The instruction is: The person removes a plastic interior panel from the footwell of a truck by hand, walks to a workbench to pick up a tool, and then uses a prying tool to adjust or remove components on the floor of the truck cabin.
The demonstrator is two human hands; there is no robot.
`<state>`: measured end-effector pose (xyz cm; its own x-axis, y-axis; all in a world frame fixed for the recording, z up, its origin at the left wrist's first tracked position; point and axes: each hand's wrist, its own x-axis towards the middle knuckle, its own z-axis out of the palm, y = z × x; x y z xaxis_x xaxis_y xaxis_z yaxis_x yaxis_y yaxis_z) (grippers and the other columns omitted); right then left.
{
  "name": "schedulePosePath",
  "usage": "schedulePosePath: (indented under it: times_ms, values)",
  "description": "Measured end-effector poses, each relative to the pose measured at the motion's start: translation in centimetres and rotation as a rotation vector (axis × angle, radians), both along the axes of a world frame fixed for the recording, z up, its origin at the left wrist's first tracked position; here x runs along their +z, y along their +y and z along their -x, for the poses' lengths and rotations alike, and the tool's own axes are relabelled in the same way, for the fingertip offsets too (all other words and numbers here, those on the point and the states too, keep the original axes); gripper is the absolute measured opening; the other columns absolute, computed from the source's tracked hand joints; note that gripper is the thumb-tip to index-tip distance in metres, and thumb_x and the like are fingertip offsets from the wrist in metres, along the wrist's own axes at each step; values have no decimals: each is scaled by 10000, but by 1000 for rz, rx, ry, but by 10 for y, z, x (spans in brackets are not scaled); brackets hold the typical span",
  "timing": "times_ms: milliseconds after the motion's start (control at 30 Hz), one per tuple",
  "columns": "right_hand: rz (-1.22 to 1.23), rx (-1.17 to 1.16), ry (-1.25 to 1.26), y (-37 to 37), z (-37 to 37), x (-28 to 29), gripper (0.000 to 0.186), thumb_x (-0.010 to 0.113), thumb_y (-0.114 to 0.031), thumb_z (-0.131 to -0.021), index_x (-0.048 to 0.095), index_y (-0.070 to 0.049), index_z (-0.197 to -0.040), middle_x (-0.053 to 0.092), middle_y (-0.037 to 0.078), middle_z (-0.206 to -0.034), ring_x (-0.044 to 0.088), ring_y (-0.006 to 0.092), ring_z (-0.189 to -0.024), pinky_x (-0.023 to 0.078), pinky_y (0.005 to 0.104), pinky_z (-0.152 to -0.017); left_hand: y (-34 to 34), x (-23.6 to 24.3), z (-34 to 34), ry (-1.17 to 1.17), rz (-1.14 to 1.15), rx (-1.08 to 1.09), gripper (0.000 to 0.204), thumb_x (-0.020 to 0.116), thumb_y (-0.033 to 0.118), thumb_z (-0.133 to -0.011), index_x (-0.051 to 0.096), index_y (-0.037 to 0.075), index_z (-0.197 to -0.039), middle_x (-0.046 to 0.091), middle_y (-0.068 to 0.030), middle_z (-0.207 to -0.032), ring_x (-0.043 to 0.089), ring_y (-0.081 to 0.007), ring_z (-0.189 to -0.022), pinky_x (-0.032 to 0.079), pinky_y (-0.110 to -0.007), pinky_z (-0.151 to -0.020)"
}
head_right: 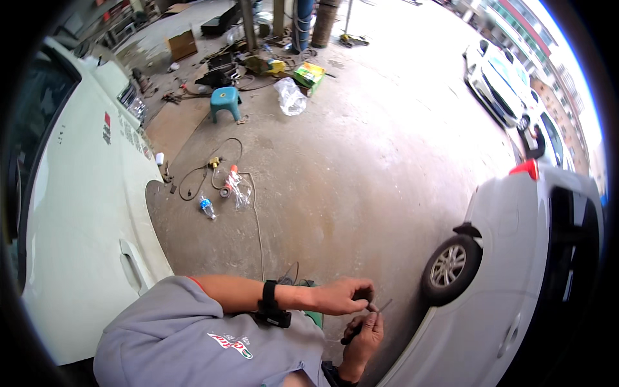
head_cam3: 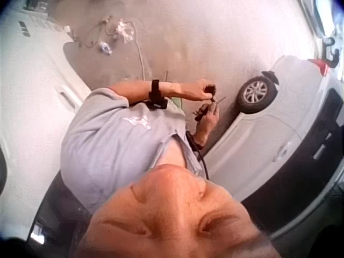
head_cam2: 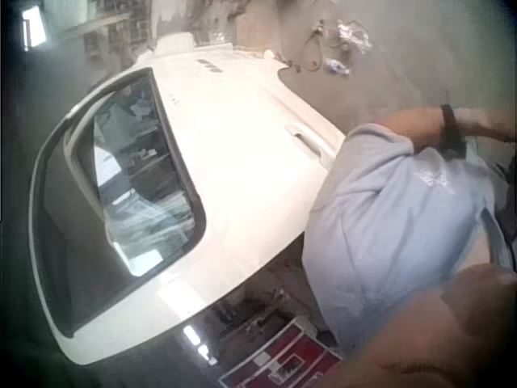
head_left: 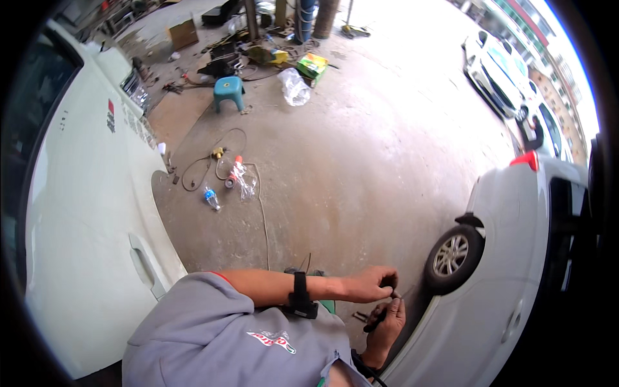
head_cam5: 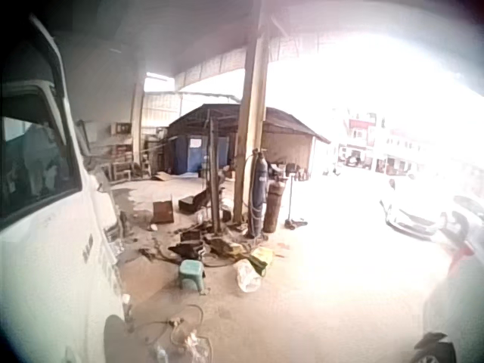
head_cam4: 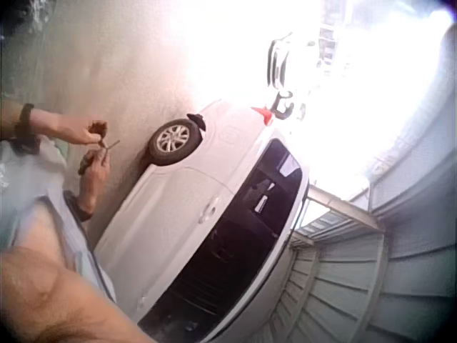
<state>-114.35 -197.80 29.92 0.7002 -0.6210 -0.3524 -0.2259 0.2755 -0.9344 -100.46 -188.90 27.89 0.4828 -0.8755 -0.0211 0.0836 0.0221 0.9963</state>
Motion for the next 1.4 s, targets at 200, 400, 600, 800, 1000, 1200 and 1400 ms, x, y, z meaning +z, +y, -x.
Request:
schedulePosePath:
  times_ms: [200,400,600,800,1000,1200,1400]
  values:
    - [35,562,119,-8,-159,3,270,485,-255,-1054,624,-24,-1062,508,-13,-634,429,52,-465,325,209,-409,59,-10,-129,118,-79,362,294,572,139,-925,634,4,-1179,694,-99,-1052,628,-149,-976,497,-294,-881]
    - [56,1017,160,8,-336,-7,282,501,-269,-1049,631,-20,-1055,504,-28,-643,430,44,-515,325,208,-460,106,-14,-248,27,-41,650,248,589,172,-977,657,9,-1150,693,-40,-921,616,-102,-851,502,-264,-790]
    - [44,1370,160,55,-498,7,258,516,-232,-1042,659,-18,-1061,495,-33,-659,437,47,-597,352,218,-542,173,10,-349,211,-98,938,229,594,217,-1003,665,5,-1058,609,26,-766,522,-32,-640,429,-220,-551]
    - [154,1661,127,120,-627,10,233,523,-216,-1034,660,-30,-1066,531,-16,-670,487,69,-618,414,244,-574,226,11,-424,346,66,1241,216,555,216,-1026,630,15,-997,574,22,-753,514,-38,-623,419,-211,-523]
    - [150,1757,150,206,-741,-4,233,531,-220,-1030,662,-28,-1039,538,-12,-676,484,69,-630,417,250,-578,299,-11,-519,307,130,1289,214,539,231,-1034,606,28,-1014,541,35,-752,504,-34,-622,395,-202,-500]
    - [237,1807,150,307,-853,5,237,538,-226,-1026,658,-22,-1039,540,-3,-677,488,75,-637,418,260,-579,399,-5,-624,358,182,1320,196,533,222,-1036,605,40,-1018,554,30,-764,505,-32,-614,388,-195,-488]
    - [312,1915,93,415,-938,5,268,549,-255,-1021,649,-7,-1027,553,-14,-707,483,68,-651,405,243,-583,504,4,-695,261,98,1370,193,528,207,-1038,596,29,-1008,555,23,-766,509,-35,-622,389,-195,-502]
